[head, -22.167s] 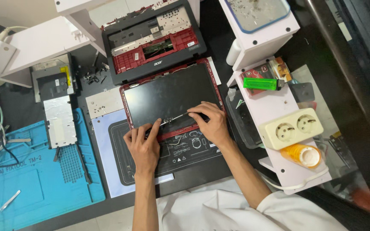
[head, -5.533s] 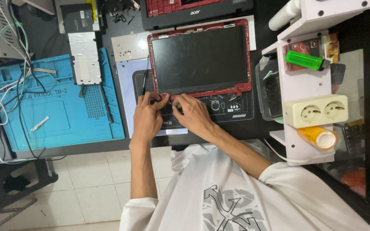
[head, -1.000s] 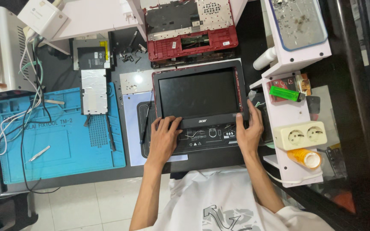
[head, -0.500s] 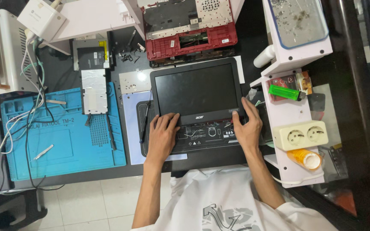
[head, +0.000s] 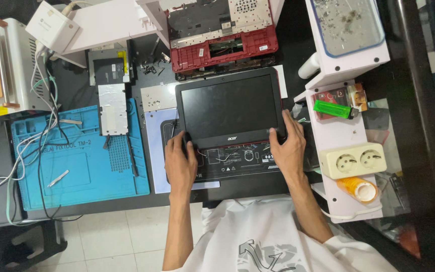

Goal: The person assembles a laptop screen by connecting a ribbon cable to the display panel and securing it with tape. They then attach the screen assembly to the laptop chassis, aligning the edges and snapping the frame into place. Finally, the person wipes the screen surface with their hand.

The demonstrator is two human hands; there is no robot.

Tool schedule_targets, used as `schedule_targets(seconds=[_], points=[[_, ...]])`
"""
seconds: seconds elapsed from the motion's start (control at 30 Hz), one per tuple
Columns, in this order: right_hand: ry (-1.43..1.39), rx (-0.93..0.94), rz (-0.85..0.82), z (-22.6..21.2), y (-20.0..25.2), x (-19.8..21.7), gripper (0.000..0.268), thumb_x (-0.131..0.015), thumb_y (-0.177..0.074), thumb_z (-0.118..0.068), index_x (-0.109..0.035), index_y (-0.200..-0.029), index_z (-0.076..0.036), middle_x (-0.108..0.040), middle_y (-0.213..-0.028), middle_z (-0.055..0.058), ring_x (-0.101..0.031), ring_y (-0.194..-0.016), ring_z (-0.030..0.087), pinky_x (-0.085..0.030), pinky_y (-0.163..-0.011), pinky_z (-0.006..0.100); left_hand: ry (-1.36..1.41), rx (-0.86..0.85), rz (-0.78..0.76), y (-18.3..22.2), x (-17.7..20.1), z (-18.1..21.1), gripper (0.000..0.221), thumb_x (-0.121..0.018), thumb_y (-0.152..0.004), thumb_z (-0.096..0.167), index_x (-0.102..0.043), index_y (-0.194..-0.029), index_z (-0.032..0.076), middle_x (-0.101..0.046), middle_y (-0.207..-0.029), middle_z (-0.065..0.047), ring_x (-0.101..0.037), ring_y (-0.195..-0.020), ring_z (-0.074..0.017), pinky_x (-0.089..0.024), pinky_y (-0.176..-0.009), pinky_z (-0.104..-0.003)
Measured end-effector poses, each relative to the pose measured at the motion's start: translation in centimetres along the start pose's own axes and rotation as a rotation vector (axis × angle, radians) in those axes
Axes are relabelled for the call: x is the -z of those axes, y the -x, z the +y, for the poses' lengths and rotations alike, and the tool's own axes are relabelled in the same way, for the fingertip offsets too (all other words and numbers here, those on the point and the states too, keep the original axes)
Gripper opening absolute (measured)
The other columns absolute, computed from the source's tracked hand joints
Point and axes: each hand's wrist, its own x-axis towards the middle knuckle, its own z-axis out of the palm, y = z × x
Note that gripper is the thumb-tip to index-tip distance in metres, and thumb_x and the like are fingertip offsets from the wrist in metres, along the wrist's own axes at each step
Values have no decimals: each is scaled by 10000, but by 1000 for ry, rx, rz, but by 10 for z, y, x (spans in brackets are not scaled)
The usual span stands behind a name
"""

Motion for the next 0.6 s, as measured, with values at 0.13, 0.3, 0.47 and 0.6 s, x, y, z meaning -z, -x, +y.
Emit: schedule_targets(seconds=[0.13, 0.3, 0.47, 0.6], points=[[3, -19, -33, 1, -2, -4, 584, -730, -904, -80, -534, -1422, 106, -574, -1459, 273, -544, -1343, 417, -431, -1148, 440, -24, 7, 42, -1, -7, 0, 334, -592, -998, 149, -638, -1292, -3, -653, -1227, -200, -611, -1126, -401, -485, -958, -469], [18, -13, -73, 4, 0, -6, 643, -733, -887, -92, -498, -1448, 116, -536, -1485, 289, -505, -1369, 423, -405, -1158, 449, -212, 9, 237, -4, -5, -16, 255, -676, -935, 130, -661, -1149, -8, -656, -1074, -197, -613, -1032, -397, -488, -861, -483], [12, -8, -85, 7, -2, -6, 648, -729, -896, -103, -489, -1457, 116, -533, -1497, 283, -502, -1383, 421, -405, -1166, 449, -264, 16, 228, -6, -4, -40, 159, -709, -929, 140, -647, -1001, 12, -667, -962, -158, -625, -904, -390, -483, -755, -499], [21, -8, -98, 9, -2, -6, 652, -728, -901, -103, -481, -1462, 117, -526, -1499, 285, -497, -1385, 424, -401, -1167, 450, -253, 13, 214, -2, -4, -54, 153, -703, -955, 145, -627, -957, 12, -663, -889, -137, -635, -858, -379, -485, -733, -492]])
